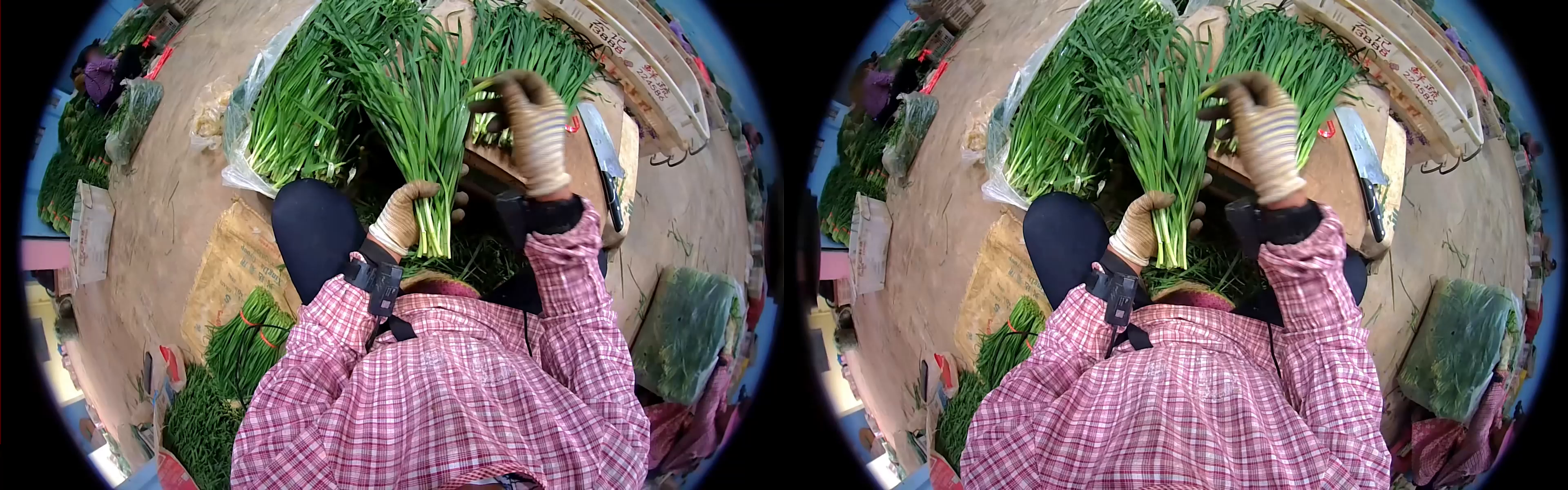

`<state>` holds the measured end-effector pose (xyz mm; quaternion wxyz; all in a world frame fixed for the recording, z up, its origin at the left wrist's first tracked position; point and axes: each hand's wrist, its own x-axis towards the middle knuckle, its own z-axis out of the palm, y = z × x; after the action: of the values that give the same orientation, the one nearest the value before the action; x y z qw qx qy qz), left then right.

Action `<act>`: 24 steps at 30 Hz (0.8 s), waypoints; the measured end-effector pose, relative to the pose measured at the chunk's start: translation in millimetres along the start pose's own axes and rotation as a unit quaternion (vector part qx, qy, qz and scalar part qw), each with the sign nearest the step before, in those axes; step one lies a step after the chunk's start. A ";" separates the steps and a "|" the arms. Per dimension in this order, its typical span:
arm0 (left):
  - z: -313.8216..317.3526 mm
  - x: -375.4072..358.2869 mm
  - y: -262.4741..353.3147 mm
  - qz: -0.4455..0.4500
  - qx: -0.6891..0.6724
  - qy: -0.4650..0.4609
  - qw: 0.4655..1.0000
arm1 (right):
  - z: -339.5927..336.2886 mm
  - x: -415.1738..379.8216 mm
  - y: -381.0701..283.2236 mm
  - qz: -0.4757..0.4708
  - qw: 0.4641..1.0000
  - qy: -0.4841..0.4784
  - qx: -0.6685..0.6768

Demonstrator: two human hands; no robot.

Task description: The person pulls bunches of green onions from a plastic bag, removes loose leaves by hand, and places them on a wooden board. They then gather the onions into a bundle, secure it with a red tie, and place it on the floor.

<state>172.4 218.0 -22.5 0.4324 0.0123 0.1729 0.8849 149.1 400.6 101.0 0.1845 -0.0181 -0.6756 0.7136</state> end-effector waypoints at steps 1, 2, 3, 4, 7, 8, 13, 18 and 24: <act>2.6 0.2 1.3 0.000 0.002 -0.001 1.000 | -4.4 -2.8 -21.4 -0.028 1.000 0.004 0.012; 6.2 -0.5 2.0 0.002 0.023 0.027 0.999 | -11.9 -6.4 -40.3 -0.047 0.999 0.016 0.011; 8.0 -2.0 1.1 0.004 0.042 0.057 0.997 | -22.5 -13.8 -56.2 -0.065 0.998 0.026 0.010; 7.7 -2.9 0.5 0.005 0.041 0.058 0.997 | -36.0 -26.0 -67.5 -0.060 0.997 -0.018 0.048; 12.5 -3.4 4.8 0.015 0.084 0.051 0.995 | -77.5 -45.9 -76.2 0.185 0.935 -0.262 -0.149; 16.8 -6.0 5.4 0.022 0.130 0.070 0.989 | -72.8 -54.2 -68.2 0.198 0.895 -0.300 -0.263; 40.0 -21.7 6.0 0.043 0.249 0.163 0.954 | -25.2 -67.4 2.5 0.066 0.970 -0.115 -0.205; 46.3 -28.7 0.6 0.057 0.252 0.221 0.940 | 33.8 -30.7 1.6 -0.187 0.945 -0.069 -0.261; 37.5 -24.8 -9.1 0.081 0.309 0.259 0.911 | 68.7 -12.8 0.2 -0.080 0.838 -0.120 -0.527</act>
<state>201.2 215.1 13.1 0.2735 -0.0707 0.5424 0.7912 142.0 331.2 103.9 0.1209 0.0278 -0.9654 0.2292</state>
